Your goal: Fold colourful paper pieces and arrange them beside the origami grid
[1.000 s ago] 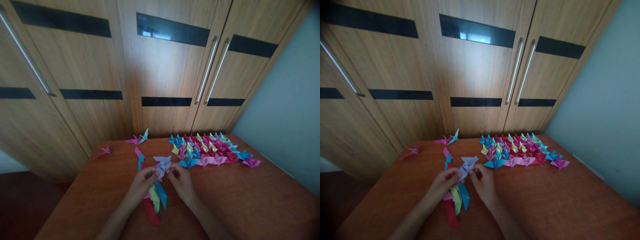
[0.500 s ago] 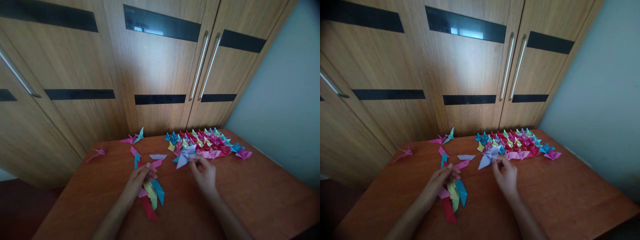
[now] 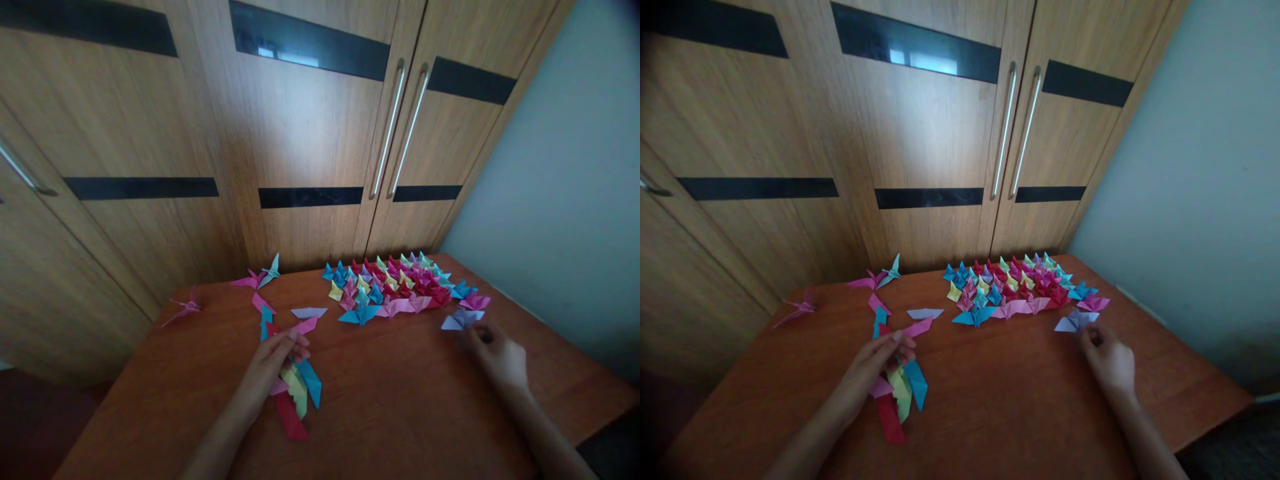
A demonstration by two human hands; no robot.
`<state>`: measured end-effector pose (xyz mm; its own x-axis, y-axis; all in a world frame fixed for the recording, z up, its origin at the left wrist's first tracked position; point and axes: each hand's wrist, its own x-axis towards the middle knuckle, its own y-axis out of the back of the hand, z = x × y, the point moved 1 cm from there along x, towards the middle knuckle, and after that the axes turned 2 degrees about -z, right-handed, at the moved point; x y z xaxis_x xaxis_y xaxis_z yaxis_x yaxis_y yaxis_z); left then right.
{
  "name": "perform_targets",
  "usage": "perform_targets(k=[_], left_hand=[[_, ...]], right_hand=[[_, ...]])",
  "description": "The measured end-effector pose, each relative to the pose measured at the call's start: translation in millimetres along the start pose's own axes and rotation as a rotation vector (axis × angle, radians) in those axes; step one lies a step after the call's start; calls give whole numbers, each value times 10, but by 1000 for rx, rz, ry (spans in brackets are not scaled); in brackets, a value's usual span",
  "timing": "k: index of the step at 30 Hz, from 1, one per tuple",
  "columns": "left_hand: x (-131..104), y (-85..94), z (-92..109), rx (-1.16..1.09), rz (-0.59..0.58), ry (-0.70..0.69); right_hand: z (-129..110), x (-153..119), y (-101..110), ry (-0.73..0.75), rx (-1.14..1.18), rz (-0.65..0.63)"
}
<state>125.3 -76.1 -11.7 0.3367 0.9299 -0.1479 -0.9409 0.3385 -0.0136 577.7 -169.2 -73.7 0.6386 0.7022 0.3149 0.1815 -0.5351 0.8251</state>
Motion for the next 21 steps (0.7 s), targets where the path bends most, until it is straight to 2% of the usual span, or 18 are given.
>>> perform_targets(k=[12,21], left_hand=[[19,39,-41,29,-17,10],[12,37,-37,2,-18,25]], right_hand=[[-38,169,-238,17,-93,-25],[-65,225,-256,-2,-98,-39]])
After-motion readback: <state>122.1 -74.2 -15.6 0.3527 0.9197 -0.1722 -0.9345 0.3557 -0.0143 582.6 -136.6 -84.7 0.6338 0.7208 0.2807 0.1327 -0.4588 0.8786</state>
